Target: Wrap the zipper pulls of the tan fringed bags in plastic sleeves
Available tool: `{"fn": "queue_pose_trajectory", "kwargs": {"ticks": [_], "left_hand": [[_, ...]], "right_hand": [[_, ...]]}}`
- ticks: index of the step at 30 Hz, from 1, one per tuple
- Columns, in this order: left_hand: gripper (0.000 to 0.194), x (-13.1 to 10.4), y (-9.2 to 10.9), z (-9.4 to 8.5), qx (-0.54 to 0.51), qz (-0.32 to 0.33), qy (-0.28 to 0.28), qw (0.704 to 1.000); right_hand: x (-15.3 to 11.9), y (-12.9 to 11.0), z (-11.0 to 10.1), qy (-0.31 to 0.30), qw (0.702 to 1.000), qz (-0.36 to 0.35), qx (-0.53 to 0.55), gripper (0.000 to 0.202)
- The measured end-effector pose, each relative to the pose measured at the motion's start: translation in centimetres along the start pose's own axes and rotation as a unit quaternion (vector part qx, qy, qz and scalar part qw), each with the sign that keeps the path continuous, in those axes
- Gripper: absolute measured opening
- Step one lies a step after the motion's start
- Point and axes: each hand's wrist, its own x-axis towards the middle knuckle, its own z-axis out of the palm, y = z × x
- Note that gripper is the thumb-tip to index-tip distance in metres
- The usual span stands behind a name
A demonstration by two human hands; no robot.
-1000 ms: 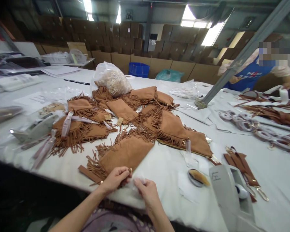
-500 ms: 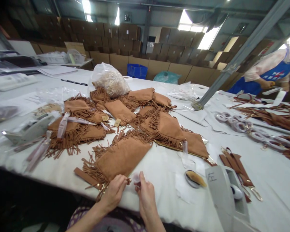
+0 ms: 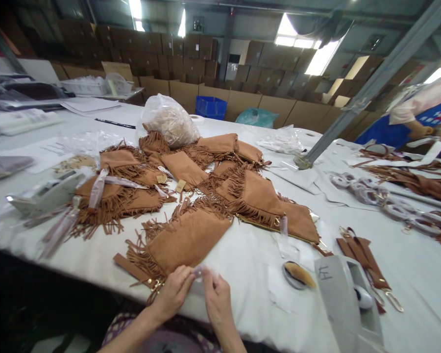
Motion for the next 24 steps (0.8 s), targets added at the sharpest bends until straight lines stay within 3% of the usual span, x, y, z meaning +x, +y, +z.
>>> {"fn": "queue_pose_trajectory", "kwargs": {"ticks": [3, 6, 12, 15, 18, 19, 21, 23, 24], "left_hand": [[0.025, -0.1, 0.0, -0.6, -0.059, 0.004, -0.022, 0.998], [0.032, -0.3, 0.0, -1.4, -0.113, -0.007, -0.052, 0.992], [0.039, -0.4, 0.0, -2.3, -0.155, -0.016, -0.067, 0.986], [0.038, -1.0, 0.2, -2.7, -0.165, -0.014, -0.023, 0.986], [0.033, -2.4, 0.8, -3.0, -0.180, -0.127, 0.065, 0.973], [0.038, -3.1, 1.1, -3.1, -0.212, -0.197, 0.062, 0.955], [0.054, -4.4, 1.9, -3.3, -0.324, -0.340, -0.002, 0.883], [0.060, -5.6, 2.6, -3.3, -0.430, -0.413, -0.070, 0.800], [0.058, -6.0, 2.8, -3.3, -0.464, -0.418, -0.082, 0.777]], "right_hand": [[0.0, 0.1, -0.3, -0.021, 0.999, -0.040, -0.028, 0.042], [-0.1, 0.2, -0.5, -0.027, 0.997, -0.045, -0.054, 0.042], [-0.9, -1.1, -0.7, -0.132, 0.980, -0.112, -0.099, 0.023], [-1.5, -0.9, -0.5, -0.130, 0.969, -0.175, -0.119, 0.020], [-2.0, 0.4, -0.3, -0.087, 0.940, -0.288, -0.158, 0.027], [-2.2, 0.9, -0.2, -0.079, 0.921, -0.336, -0.179, 0.030], [-2.7, 1.8, 0.2, -0.074, 0.873, -0.426, -0.226, 0.034], [-3.4, 2.4, 0.6, -0.081, 0.835, -0.481, -0.255, 0.036], [-3.7, 2.6, 0.8, -0.093, 0.826, -0.495, -0.254, 0.036]]}}
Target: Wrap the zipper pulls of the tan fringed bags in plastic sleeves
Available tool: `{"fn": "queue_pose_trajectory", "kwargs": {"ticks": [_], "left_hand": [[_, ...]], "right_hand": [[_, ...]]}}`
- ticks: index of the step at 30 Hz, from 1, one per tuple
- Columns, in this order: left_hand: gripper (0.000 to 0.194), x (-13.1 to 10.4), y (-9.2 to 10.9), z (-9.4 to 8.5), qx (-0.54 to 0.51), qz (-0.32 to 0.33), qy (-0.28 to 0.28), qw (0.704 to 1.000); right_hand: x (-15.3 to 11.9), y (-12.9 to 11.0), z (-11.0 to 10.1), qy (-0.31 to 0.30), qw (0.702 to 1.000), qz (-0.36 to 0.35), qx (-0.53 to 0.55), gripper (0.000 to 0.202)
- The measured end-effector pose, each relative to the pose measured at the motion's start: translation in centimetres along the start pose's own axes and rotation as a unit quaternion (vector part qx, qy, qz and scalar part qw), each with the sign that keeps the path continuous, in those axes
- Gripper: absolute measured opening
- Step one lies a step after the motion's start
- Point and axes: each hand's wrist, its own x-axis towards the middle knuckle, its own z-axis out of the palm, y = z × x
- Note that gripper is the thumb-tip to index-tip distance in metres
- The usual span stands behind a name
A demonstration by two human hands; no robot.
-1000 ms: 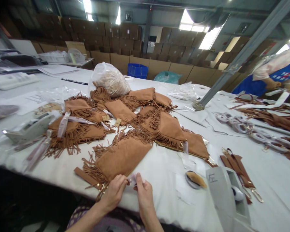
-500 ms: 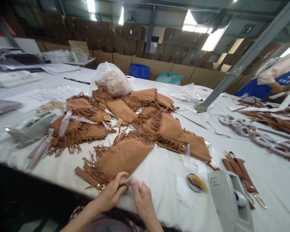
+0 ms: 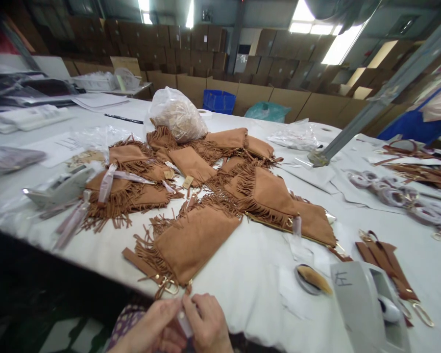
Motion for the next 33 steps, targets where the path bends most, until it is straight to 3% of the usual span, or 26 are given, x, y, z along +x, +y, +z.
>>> {"fn": "queue_pose_trajectory", "kwargs": {"ticks": [2, 3, 5, 7, 9, 11, 14, 19, 25, 30, 33], "left_hand": [[0.053, -0.4, -0.5, -0.2, -0.035, 0.024, -0.021, 0.999], [0.053, -0.5, -0.7, -0.5, -0.048, 0.038, -0.025, 0.998], [0.054, -0.3, -1.3, -1.4, -0.070, 0.049, -0.021, 0.996], [0.053, 0.0, -1.8, -2.4, -0.071, 0.049, -0.009, 0.996], [0.049, 0.2, -2.1, -3.2, -0.053, 0.048, -0.001, 0.997], [0.044, 0.3, -2.2, -3.6, -0.022, 0.053, -0.002, 0.998], [0.036, 0.4, -1.5, -3.8, 0.079, 0.102, -0.004, 0.992], [0.031, 0.7, -0.3, -3.1, 0.261, 0.202, 0.058, 0.942], [0.022, 2.4, -1.1, -1.0, 0.157, 0.172, 0.170, 0.958], [0.019, 2.9, -1.4, -0.7, 0.151, 0.194, 0.202, 0.948], [0.020, 2.6, -1.3, -1.0, 0.148, 0.205, 0.205, 0.946]], "right_hand": [[-0.6, -0.6, 0.5, -0.016, 0.999, 0.008, 0.045, 0.037], [-0.9, -0.8, 0.7, -0.020, 0.996, 0.047, 0.079, 0.037], [-1.2, -1.0, 1.0, -0.016, 0.967, 0.204, 0.155, 0.036], [-1.0, -0.9, 1.2, -0.031, 0.886, 0.403, 0.228, 0.034], [-0.2, -0.7, 1.4, -0.066, 0.786, 0.538, 0.296, 0.041], [0.9, -0.4, 1.8, -0.106, 0.719, 0.591, 0.350, 0.050], [2.4, -0.2, 2.5, -0.126, 0.676, 0.611, 0.392, 0.052], [2.9, -0.4, 3.2, -0.099, 0.664, 0.608, 0.423, 0.050], [3.3, -0.1, 1.7, -0.142, 0.759, 0.525, 0.359, 0.053], [3.6, 0.9, 1.0, -0.134, 0.709, 0.583, 0.374, 0.054], [4.0, 0.8, 1.6, -0.135, 0.707, 0.573, 0.392, 0.055]]}}
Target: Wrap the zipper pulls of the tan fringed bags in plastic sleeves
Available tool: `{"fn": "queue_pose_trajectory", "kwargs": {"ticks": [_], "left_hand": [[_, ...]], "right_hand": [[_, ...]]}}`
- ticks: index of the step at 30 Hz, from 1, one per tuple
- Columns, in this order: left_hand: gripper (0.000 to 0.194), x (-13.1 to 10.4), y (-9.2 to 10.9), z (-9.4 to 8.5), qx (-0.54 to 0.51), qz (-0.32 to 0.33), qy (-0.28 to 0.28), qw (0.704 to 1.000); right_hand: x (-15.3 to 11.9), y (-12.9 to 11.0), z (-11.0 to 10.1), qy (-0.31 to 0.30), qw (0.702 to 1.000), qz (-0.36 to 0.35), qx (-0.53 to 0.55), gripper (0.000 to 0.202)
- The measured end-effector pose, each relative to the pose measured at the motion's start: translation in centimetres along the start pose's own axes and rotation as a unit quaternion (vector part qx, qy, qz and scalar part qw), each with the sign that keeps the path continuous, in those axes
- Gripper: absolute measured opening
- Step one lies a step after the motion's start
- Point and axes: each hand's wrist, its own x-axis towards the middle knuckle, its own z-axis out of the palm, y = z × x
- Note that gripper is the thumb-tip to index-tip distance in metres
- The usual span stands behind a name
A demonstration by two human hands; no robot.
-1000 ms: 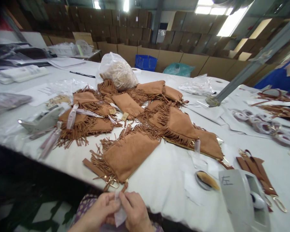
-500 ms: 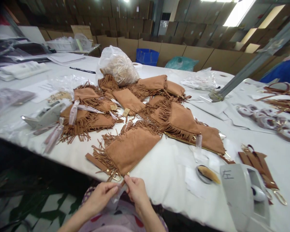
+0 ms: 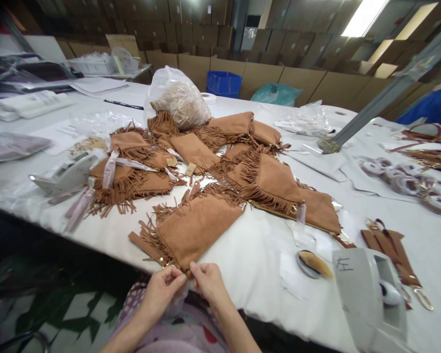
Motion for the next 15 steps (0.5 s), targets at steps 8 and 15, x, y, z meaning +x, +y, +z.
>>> {"fn": "queue_pose_trajectory", "kwargs": {"ticks": [8, 15], "left_hand": [[0.037, -0.6, -0.2, -3.4, -0.149, -0.091, 0.037, 0.984], [0.036, -1.4, -0.7, -3.3, -0.353, -0.185, 0.032, 0.916]], "right_hand": [[0.7, 0.1, 3.5, -0.069, 0.993, -0.074, -0.056, 0.062], [-0.3, 1.4, 3.3, -0.109, 0.991, -0.034, -0.068, 0.055]]}}
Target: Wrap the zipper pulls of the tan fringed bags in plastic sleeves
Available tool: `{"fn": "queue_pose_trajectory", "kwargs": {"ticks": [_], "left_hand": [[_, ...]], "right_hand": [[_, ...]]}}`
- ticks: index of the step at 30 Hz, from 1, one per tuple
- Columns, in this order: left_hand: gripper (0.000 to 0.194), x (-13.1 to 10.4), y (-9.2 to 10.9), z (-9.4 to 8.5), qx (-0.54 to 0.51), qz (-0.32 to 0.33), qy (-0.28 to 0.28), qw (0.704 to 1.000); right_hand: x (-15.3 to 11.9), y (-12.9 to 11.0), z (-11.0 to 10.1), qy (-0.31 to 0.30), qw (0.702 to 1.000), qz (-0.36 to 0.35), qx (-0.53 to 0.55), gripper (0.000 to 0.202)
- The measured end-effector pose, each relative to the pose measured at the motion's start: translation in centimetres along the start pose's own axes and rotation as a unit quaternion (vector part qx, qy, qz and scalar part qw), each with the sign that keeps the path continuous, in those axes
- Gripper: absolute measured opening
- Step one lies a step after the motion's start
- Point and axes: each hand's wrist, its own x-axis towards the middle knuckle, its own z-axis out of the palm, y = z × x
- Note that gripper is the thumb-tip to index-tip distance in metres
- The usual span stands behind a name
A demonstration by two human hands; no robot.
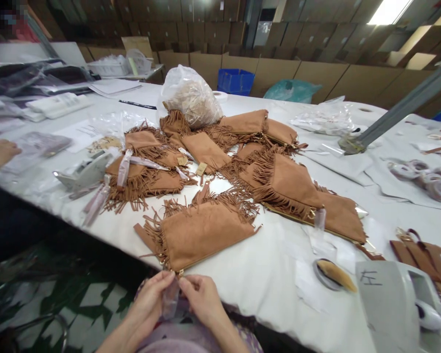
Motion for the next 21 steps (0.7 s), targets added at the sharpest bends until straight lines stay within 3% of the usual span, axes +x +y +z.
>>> {"fn": "queue_pose_trajectory", "kwargs": {"ticks": [3, 7, 11, 15, 21], "left_hand": [[0.035, -0.3, 0.2, 0.5, -0.019, -0.004, -0.008, 1.000], [0.038, -0.8, 0.1, 0.0, 0.002, -0.008, -0.027, 1.000], [0.045, -1.1, -0.4, -1.3, 0.077, -0.024, -0.051, 0.995], [0.037, -1.0, 0.2, -1.9, 0.139, 0.016, -0.030, 0.990], [0.024, -0.5, 1.9, -1.5, 0.104, -0.035, -0.043, 0.993]], "right_hand": [[-0.5, 0.7, 0.1, -0.038, 0.997, 0.050, 0.052, 0.054], [-0.6, 0.9, 0.9, 0.014, 0.991, 0.051, 0.120, 0.053], [-0.5, 0.7, 1.4, 0.024, 0.993, 0.031, 0.111, 0.056], [-0.5, 0.5, 1.3, 0.052, 0.996, 0.034, 0.064, 0.060], [-0.5, -1.0, 1.2, -0.044, 0.992, 0.038, 0.110, 0.048]]}}
